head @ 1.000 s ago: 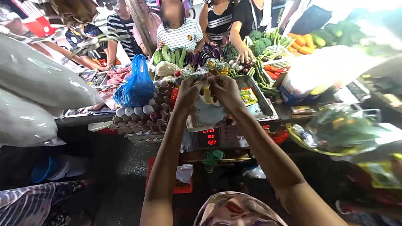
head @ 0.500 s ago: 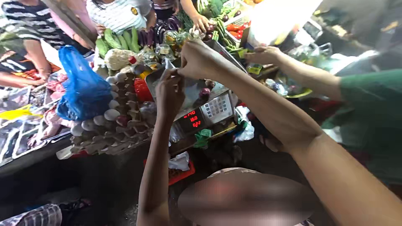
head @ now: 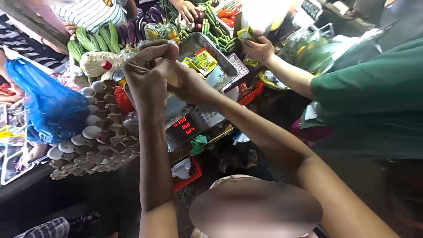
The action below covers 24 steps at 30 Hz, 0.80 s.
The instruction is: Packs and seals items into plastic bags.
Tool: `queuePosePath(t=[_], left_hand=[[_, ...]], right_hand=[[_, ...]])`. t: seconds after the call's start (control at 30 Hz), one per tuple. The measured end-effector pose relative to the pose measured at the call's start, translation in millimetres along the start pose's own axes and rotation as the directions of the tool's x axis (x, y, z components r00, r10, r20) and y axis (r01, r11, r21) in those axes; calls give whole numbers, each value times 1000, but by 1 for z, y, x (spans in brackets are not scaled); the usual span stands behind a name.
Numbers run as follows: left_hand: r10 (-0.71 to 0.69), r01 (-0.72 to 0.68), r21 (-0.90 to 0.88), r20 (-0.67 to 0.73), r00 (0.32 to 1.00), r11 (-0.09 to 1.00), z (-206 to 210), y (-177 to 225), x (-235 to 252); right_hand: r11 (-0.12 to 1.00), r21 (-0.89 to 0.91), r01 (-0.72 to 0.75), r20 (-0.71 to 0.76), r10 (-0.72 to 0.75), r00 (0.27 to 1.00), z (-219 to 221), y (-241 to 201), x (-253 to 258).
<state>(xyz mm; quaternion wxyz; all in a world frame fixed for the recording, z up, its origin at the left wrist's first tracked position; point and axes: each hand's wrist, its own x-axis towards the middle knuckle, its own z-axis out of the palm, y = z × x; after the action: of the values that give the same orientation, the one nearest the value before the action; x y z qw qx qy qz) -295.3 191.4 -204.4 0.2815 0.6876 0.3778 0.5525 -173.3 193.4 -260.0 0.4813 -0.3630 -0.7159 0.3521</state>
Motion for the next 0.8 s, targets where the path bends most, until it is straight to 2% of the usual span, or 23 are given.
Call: queuePosePath(t=[0.07, 0.17, 0.27, 0.33, 0.4, 0.47, 0.5, 0.53, 0.57, 0.6, 0.63, 0.7, 0.73, 0.8], left_hand=[[67, -78, 130, 86, 994, 988, 4, 20, -1], [196, -212, 153, 115, 974, 965, 6, 38, -4], [233, -214, 288, -33, 972, 933, -7, 30, 0], [149, -71, 369, -186, 971, 927, -28, 12, 0], [19, 86, 287, -345, 938, 954, -48, 3, -8], [-38, 156, 218, -462, 886, 963, -53, 12, -18], [-25, 156, 230, -488, 872, 961, -50, 20, -19], [13, 128, 262, -478, 878, 957, -48, 21, -18], [64, 75, 297, -433, 899, 952, -48, 14, -14], [88, 46, 329, -382, 920, 943, -43, 8, -10], [62, 69, 339, -361, 930, 938, -29, 6, -7], [-85, 220, 321, -385, 919, 921, 12, 7, -5], [-141, 279, 315, -398, 907, 907, 29, 3, -7], [-211, 351, 363, -372, 904, 863, 48, -12, -16]], right_hand=[[997, 72, 35, -103, -27, 994, 10, -7, -1], [979, 123, 160, -134, -144, 981, 27, -3, 7], [963, 125, 238, -24, -237, 971, 9, 2, 3], [971, 92, 223, 31, -227, 974, -35, 6, -29], [990, 50, 133, -33, -131, 991, -82, 30, -87], [994, -58, -88, -106, 81, 991, -114, 76, -161], [959, -139, -246, -101, 233, 967, -121, 102, -198], [886, -215, -410, -57, 408, 911, -121, 127, -233], [794, -282, -538, 19, 566, 824, -117, 148, -264], [716, -330, -615, 93, 673, 734, -110, 165, -288], [683, -347, -643, 135, 714, 687, -100, 178, -306], [676, -342, -653, 166, 727, 666, -81, 190, -325], [680, -350, -645, 166, 722, 671, -76, 194, -329], [738, -351, -576, 132, 648, 750, -77, 201, -337]])
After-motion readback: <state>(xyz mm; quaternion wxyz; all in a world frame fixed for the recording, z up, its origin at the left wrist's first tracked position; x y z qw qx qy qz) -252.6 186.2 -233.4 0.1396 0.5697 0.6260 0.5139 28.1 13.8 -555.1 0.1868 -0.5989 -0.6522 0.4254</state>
